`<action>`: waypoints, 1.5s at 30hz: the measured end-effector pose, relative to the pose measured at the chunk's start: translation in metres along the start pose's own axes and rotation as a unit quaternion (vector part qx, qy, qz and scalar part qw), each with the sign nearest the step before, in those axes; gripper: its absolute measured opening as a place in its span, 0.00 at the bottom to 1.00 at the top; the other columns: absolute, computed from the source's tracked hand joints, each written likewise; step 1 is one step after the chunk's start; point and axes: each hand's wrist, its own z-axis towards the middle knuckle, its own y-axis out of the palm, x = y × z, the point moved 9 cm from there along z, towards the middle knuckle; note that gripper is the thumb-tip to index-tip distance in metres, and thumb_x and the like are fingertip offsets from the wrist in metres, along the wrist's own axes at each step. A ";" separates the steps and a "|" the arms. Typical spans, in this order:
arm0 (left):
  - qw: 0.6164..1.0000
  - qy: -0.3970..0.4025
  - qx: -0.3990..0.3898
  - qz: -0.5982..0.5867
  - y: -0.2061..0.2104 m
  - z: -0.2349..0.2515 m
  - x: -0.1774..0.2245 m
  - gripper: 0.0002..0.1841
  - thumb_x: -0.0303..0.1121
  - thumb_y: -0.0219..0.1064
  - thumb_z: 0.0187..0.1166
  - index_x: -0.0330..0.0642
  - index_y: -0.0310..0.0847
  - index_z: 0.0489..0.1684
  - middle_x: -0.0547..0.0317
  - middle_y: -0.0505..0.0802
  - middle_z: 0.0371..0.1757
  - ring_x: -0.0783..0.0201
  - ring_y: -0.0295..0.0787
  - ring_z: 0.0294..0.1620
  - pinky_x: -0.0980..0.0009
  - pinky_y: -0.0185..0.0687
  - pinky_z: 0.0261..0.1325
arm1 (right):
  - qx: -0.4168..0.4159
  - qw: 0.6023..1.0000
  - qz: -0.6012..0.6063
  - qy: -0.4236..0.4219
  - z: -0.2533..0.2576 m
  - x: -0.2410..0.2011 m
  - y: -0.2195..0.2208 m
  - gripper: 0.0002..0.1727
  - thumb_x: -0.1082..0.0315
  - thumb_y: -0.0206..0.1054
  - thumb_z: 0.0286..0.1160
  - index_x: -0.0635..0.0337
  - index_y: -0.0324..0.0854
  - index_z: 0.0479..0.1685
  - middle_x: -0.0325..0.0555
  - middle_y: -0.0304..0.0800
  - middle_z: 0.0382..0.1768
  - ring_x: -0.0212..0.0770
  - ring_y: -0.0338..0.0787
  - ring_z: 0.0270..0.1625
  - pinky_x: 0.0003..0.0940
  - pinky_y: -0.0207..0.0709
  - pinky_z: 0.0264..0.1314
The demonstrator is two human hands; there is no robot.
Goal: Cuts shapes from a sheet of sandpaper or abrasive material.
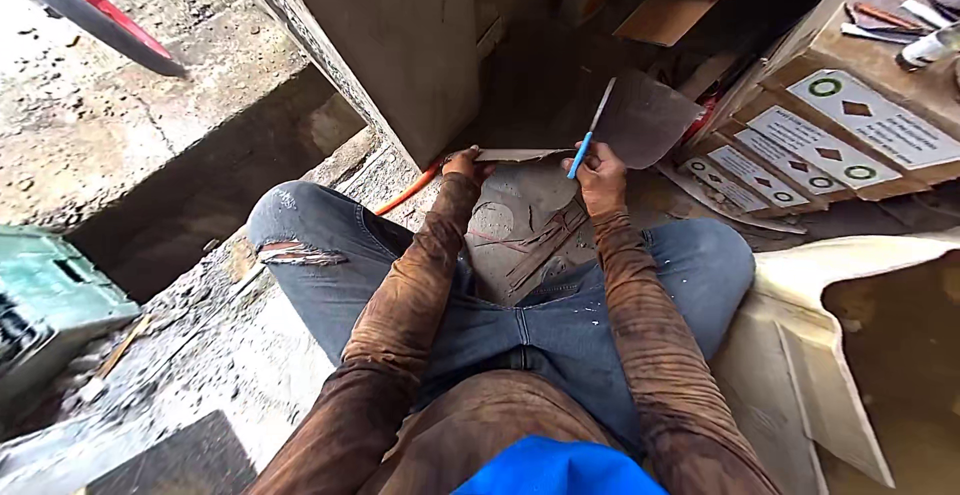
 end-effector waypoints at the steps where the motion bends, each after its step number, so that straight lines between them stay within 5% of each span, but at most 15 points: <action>1: 1.000 -0.022 0.006 0.007 -0.005 0.003 -0.013 0.22 0.35 0.63 0.87 0.32 0.70 0.74 0.36 0.89 0.58 0.50 0.92 0.43 0.57 0.92 0.42 | -0.038 0.999 -0.035 -0.001 0.001 0.000 0.008 0.27 0.72 0.78 0.65 0.69 0.80 0.66 0.52 0.94 0.40 0.39 0.94 0.38 0.39 0.91 0.47; 6: 0.997 -0.068 0.030 0.038 -0.035 0.020 -0.057 0.29 0.48 0.56 0.91 0.39 0.62 0.84 0.36 0.87 0.66 0.45 0.92 0.51 0.50 0.90 0.44 | -0.155 0.980 -0.110 0.063 -0.004 0.022 0.030 0.29 0.70 0.82 0.62 0.65 0.80 0.67 0.51 0.96 0.37 0.40 0.95 0.37 0.42 0.90 0.48; 8: 0.991 -0.097 -0.023 0.089 -0.031 0.012 -0.072 0.37 0.61 0.56 0.86 0.43 0.60 0.86 0.37 0.86 0.68 0.43 0.91 0.54 0.44 0.88 0.48 | -0.165 0.974 -0.138 0.077 -0.007 0.035 0.033 0.29 0.69 0.83 0.60 0.65 0.81 0.64 0.50 0.95 0.35 0.40 0.94 0.34 0.42 0.90 0.46; 10: 0.973 -0.142 -0.102 0.151 -0.017 -0.003 -0.093 0.38 0.65 0.58 0.79 0.47 0.71 0.80 0.43 0.88 0.68 0.43 0.88 0.62 0.38 0.82 0.58 | -0.192 0.962 -0.171 0.094 -0.014 0.045 0.039 0.29 0.69 0.83 0.60 0.65 0.82 0.64 0.51 0.95 0.34 0.43 0.94 0.35 0.47 0.89 0.48; 14: 0.964 -0.162 -0.135 0.161 -0.009 0.000 -0.124 0.20 0.40 0.57 0.85 0.38 0.75 0.70 0.42 0.89 0.63 0.46 0.89 0.58 0.45 0.85 0.53 | -0.267 0.922 -0.249 0.131 -0.029 0.046 0.038 0.24 0.72 0.80 0.64 0.66 0.83 0.62 0.55 0.91 0.32 0.50 0.90 0.33 0.54 0.85 0.44; 17: 0.982 -0.085 -0.141 0.098 0.007 0.001 -0.112 0.13 0.20 0.65 0.76 0.31 0.77 0.56 0.44 0.90 0.47 0.53 0.88 0.43 0.53 0.87 0.46 | -0.310 0.909 -0.243 0.133 -0.039 0.015 0.006 0.26 0.75 0.79 0.63 0.63 0.82 0.65 0.54 0.90 0.32 0.48 0.88 0.33 0.51 0.85 0.42; 20: 0.972 0.041 -0.224 0.053 0.038 -0.019 -0.090 0.19 0.16 0.68 0.73 0.30 0.75 0.62 0.45 0.92 0.47 0.56 0.91 0.45 0.55 0.90 0.52 | -0.209 0.972 -0.076 0.080 -0.039 -0.040 -0.044 0.28 0.70 0.79 0.63 0.60 0.80 0.68 0.47 0.93 0.44 0.39 0.93 0.41 0.40 0.90 0.47; 23: 0.949 0.081 -0.304 -0.011 0.072 -0.058 -0.074 0.17 0.15 0.66 0.74 0.32 0.75 0.60 0.48 0.93 0.45 0.58 0.93 0.45 0.55 0.91 0.54 | -0.001 0.990 0.140 -0.025 -0.020 -0.068 -0.082 0.23 0.70 0.74 0.65 0.53 0.80 0.62 0.31 0.89 0.50 0.27 0.88 0.49 0.27 0.86 0.54; 25: 0.936 0.071 -0.341 -0.056 0.084 -0.074 -0.077 0.14 0.15 0.65 0.76 0.33 0.76 0.58 0.50 0.94 0.45 0.58 0.93 0.46 0.55 0.91 0.56 | 0.121 0.974 0.191 -0.033 -0.011 -0.062 -0.089 0.23 0.72 0.70 0.71 0.57 0.75 0.67 0.36 0.87 0.52 0.32 0.88 0.54 0.32 0.86 0.58; 29: 0.937 0.043 -0.331 -0.105 0.082 -0.067 -0.086 0.11 0.23 0.60 0.85 0.36 0.74 0.62 0.52 0.93 0.47 0.58 0.92 0.49 0.55 0.89 0.59 | 0.217 0.968 0.124 0.005 -0.008 -0.028 -0.064 0.30 0.72 0.77 0.68 0.66 0.73 0.71 0.47 0.87 0.51 0.37 0.90 0.50 0.35 0.88 0.53; 33: 0.930 -0.007 -0.338 -0.142 0.078 -0.063 -0.086 0.14 0.35 0.50 0.94 0.39 0.71 0.68 0.50 0.92 0.54 0.57 0.91 0.56 0.53 0.87 0.64 | 0.259 0.965 0.021 -0.034 -0.011 -0.036 -0.044 0.30 0.74 0.80 0.64 0.71 0.76 0.67 0.49 0.92 0.44 0.35 0.93 0.45 0.32 0.89 0.56; 36: 0.922 -0.031 -0.346 -0.170 0.081 -0.063 -0.095 0.20 0.43 0.44 0.96 0.39 0.73 0.69 0.50 0.91 0.58 0.58 0.89 0.60 0.54 0.85 0.66 | 0.266 0.962 -0.044 -0.035 -0.014 -0.035 -0.034 0.29 0.72 0.81 0.64 0.68 0.77 0.67 0.43 0.90 0.32 0.30 0.90 0.33 0.29 0.88 0.46; 45: 0.907 -0.023 -0.356 -0.224 0.083 -0.066 -0.099 0.30 0.57 0.36 0.94 0.45 0.69 0.78 0.48 0.89 0.66 0.53 0.86 0.68 0.49 0.84 0.69 | 0.221 0.966 -0.129 -0.029 -0.025 -0.027 -0.017 0.30 0.68 0.79 0.68 0.66 0.76 0.71 0.44 0.92 0.33 0.32 0.90 0.33 0.31 0.87 0.45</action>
